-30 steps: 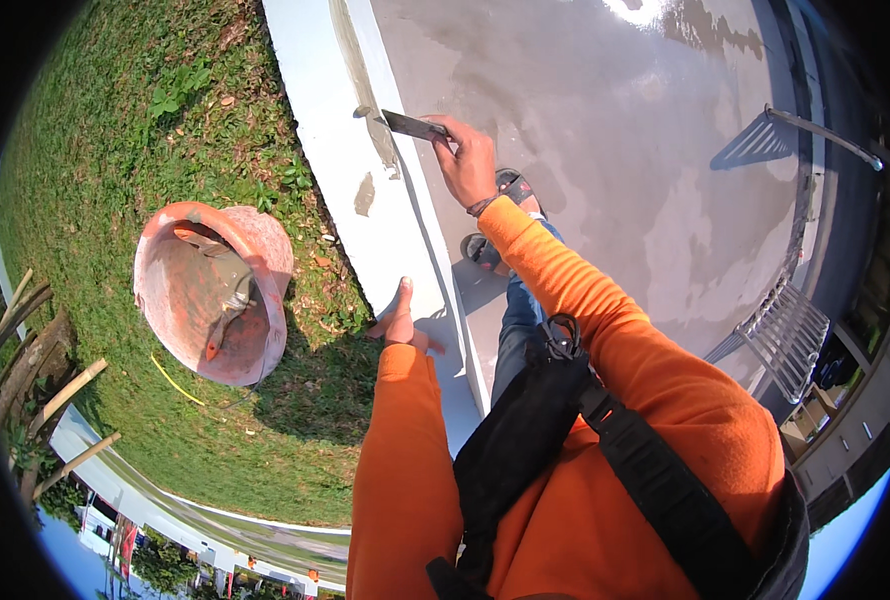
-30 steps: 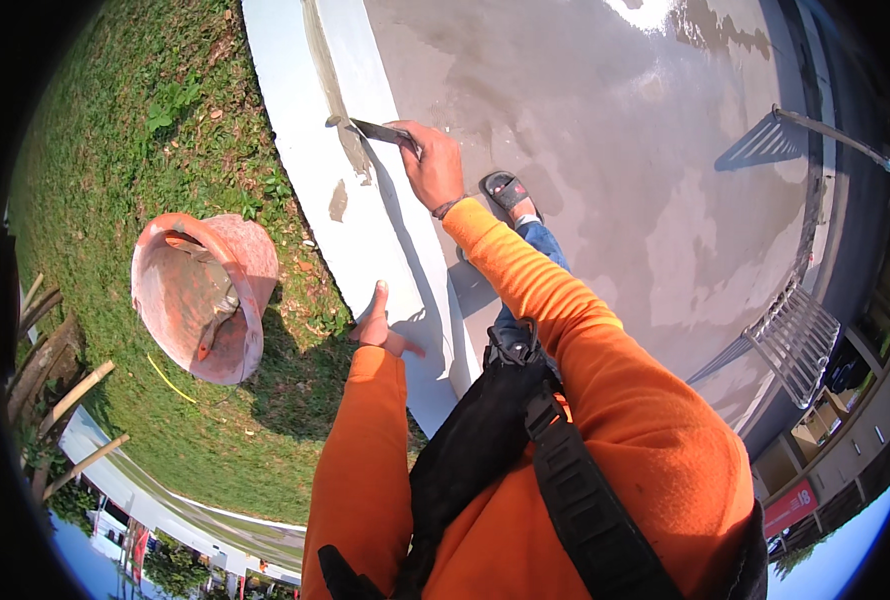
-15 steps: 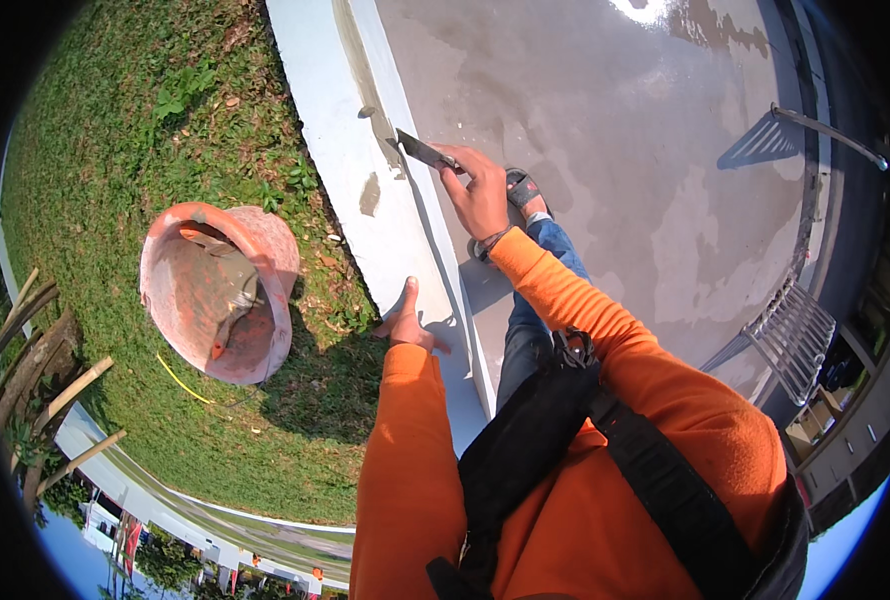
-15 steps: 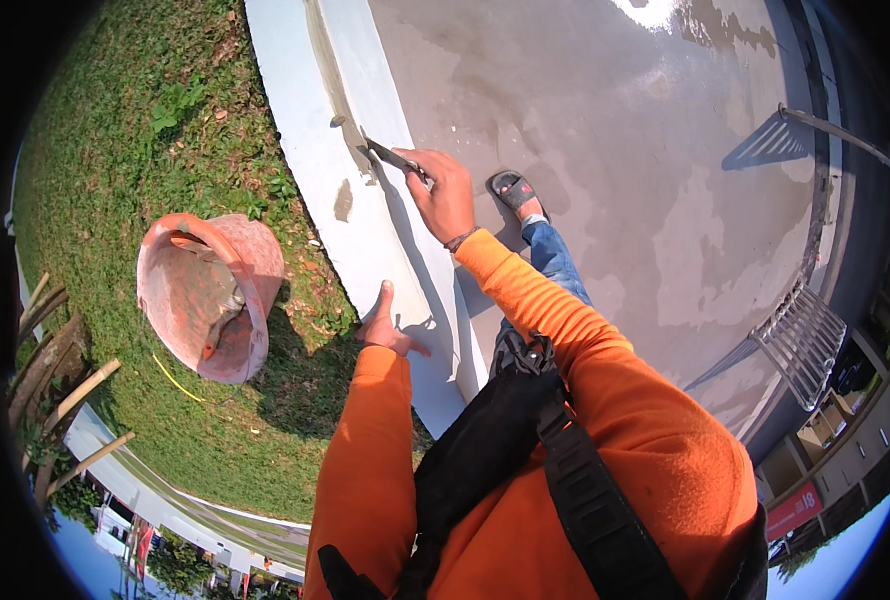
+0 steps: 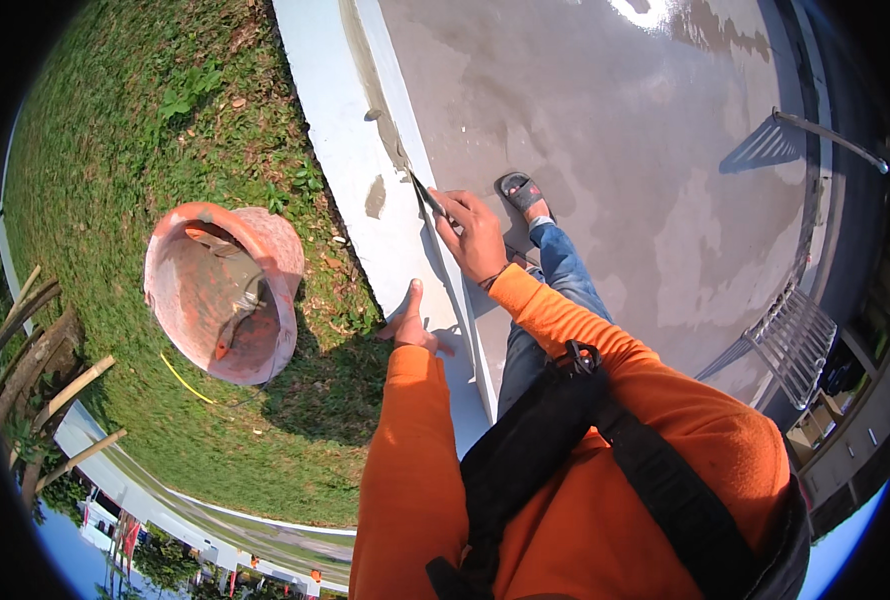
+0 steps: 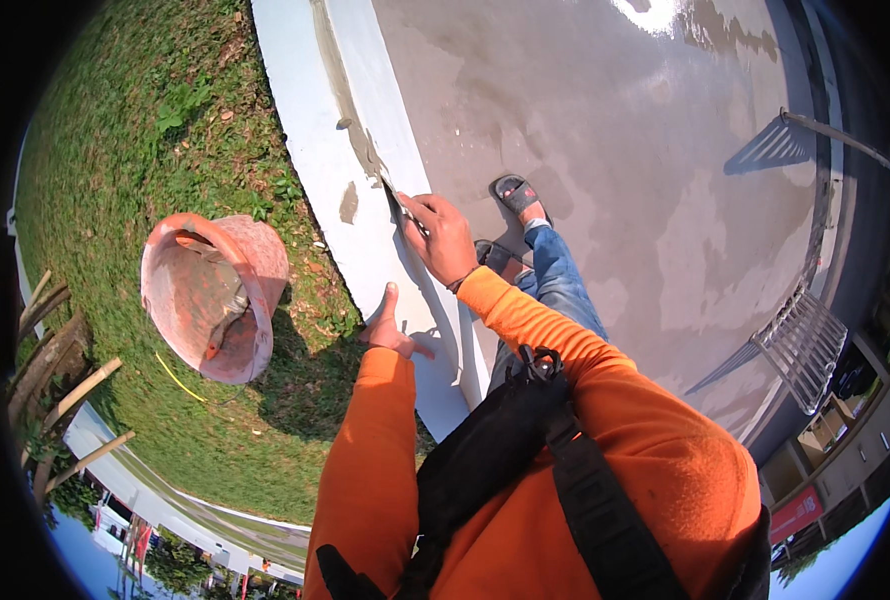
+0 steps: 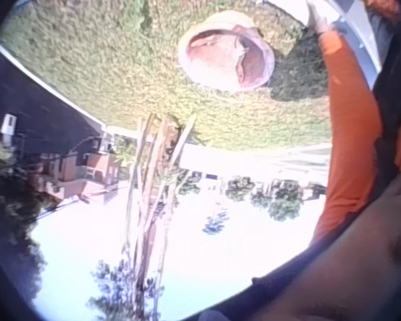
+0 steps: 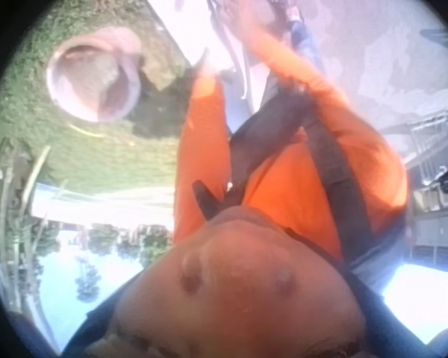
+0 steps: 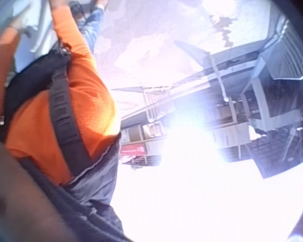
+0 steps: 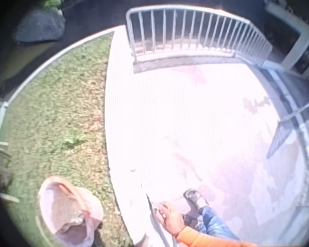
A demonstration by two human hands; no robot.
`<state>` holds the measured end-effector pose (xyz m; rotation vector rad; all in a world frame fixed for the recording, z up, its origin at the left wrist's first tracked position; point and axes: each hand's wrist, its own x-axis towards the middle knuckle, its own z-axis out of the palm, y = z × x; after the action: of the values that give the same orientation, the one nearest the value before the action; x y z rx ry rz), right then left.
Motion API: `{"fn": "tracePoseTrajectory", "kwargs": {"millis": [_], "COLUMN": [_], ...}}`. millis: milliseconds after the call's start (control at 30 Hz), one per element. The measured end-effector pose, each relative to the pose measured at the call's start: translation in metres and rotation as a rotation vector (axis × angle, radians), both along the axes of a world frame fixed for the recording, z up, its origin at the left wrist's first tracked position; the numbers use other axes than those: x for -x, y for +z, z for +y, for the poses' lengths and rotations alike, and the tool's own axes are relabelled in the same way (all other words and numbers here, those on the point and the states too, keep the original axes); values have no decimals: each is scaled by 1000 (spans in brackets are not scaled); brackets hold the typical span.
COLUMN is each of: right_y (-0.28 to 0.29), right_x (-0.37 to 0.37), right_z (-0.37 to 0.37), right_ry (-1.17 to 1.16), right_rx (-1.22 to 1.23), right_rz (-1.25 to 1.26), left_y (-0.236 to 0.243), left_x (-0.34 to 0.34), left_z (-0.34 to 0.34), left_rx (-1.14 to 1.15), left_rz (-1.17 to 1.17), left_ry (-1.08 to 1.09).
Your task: The person applies plaster to a concrete ledge using a brush and a small handheld scraper, dipping the tools into a red bucket of mixing compound.
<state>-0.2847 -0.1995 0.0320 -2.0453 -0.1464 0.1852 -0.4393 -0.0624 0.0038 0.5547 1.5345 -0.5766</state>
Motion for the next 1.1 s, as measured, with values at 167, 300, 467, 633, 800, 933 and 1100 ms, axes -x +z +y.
{"fn": "tracePoseTrajectory", "kwargs": {"millis": [167, 300, 467, 633, 800, 933, 1100], "right_y": [-4, -17, 6, 8, 45, 50, 51], "right_x": [-30, -76, -63, -67, -157, -185, -162], "right_z": [-18, -12, -4, -19, 13, 39, 35], "right_ry": [-172, -92, -85, -196, 380, 730, 916], "right_rx": [-88, -63, -164, -10, 282, 513, 611], "right_rz": [183, -135, 85, 167, -531, -725, -723], "left_y": [45, 42, 13, -7, -14, -11, -11], "left_x": [-37, -39, -18, -7, -10, -6, -1], "left_z": [-18, -19, -16, -19, -24, -26, -27], "left_rx": [-148, -135, -187, -420, -581, -615, -603], "left_rz": [148, 185, 270, 400, 455, 459, 450], "left_ry": [14, -25, -83, -252, -452, -486, -480]}}
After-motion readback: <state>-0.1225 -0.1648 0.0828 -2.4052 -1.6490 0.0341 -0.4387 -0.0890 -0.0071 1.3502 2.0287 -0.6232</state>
